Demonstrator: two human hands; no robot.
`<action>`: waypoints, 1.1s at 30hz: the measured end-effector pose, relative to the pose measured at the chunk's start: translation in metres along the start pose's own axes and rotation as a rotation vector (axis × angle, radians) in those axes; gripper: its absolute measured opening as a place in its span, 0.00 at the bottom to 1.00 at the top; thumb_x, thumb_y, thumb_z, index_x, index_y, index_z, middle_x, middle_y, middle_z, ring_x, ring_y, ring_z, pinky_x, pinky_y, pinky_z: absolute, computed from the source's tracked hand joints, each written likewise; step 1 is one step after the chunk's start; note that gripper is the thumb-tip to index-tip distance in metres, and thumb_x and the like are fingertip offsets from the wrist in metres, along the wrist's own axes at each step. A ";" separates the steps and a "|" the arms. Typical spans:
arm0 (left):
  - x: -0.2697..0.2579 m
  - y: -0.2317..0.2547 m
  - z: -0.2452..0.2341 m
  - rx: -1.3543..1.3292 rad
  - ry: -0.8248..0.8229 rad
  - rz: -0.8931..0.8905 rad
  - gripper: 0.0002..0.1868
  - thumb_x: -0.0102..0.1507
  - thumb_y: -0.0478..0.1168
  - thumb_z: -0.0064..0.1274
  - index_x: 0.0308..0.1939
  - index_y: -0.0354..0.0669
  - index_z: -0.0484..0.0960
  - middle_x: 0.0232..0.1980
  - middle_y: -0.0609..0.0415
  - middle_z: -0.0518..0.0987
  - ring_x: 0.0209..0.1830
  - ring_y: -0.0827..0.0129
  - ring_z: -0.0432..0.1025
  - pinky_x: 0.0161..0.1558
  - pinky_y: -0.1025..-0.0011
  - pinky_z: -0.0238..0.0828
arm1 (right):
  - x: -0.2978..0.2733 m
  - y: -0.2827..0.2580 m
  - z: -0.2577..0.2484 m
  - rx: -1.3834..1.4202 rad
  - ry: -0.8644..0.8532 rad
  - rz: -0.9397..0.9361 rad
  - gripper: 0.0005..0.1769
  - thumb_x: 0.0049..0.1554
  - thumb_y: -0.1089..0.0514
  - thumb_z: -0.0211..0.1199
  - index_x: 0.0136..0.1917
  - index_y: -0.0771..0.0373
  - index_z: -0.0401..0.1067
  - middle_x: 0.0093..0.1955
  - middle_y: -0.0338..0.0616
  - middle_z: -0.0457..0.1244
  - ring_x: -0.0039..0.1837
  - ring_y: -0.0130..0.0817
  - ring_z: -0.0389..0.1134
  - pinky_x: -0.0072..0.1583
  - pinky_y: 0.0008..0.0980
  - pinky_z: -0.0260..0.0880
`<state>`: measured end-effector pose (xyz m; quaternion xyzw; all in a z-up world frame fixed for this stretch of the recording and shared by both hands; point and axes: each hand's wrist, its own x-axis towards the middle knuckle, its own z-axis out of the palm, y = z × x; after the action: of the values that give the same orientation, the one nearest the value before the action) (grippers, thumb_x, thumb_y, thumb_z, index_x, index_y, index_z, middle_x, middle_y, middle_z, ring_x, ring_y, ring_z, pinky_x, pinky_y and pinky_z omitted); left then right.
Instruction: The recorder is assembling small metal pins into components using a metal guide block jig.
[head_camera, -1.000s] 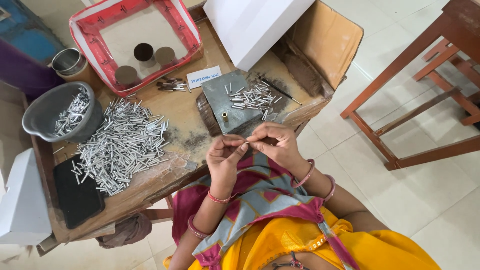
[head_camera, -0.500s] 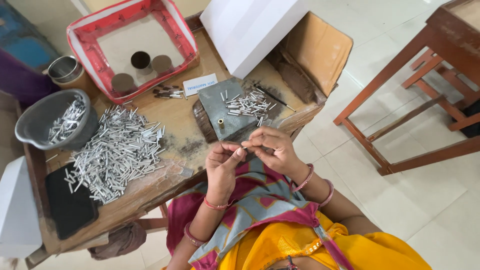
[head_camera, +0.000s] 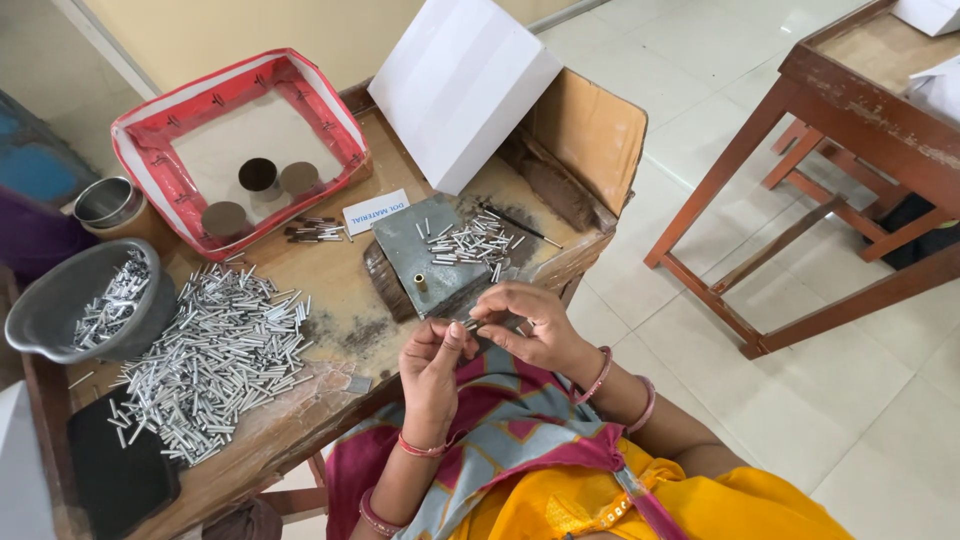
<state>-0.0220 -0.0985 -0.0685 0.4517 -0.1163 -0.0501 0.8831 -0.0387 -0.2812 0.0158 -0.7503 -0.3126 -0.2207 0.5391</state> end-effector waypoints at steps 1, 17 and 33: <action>0.000 0.000 0.001 0.000 -0.001 0.004 0.08 0.70 0.36 0.55 0.37 0.35 0.79 0.33 0.53 0.80 0.33 0.74 0.71 0.39 0.75 0.67 | -0.002 0.002 0.001 -0.001 -0.001 -0.004 0.09 0.55 0.68 0.69 0.50 0.66 0.75 0.50 0.45 0.68 0.51 0.35 0.71 0.53 0.31 0.72; 0.003 0.012 0.010 0.118 0.003 0.058 0.05 0.65 0.29 0.58 0.38 0.37 0.76 0.38 0.58 0.77 0.36 0.78 0.70 0.42 0.78 0.68 | -0.008 0.016 0.003 -0.056 0.017 0.013 0.06 0.57 0.66 0.69 0.49 0.63 0.77 0.48 0.43 0.69 0.49 0.35 0.72 0.51 0.31 0.73; 0.004 0.006 0.007 0.172 -0.043 0.123 0.05 0.67 0.32 0.56 0.37 0.38 0.76 0.39 0.58 0.76 0.36 0.78 0.69 0.41 0.79 0.67 | -0.011 0.013 0.009 0.012 0.021 0.077 0.08 0.56 0.68 0.69 0.50 0.64 0.79 0.47 0.42 0.70 0.50 0.33 0.73 0.52 0.29 0.74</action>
<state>-0.0197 -0.1012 -0.0587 0.5168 -0.1666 0.0047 0.8397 -0.0374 -0.2782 -0.0034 -0.7562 -0.2793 -0.2059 0.5548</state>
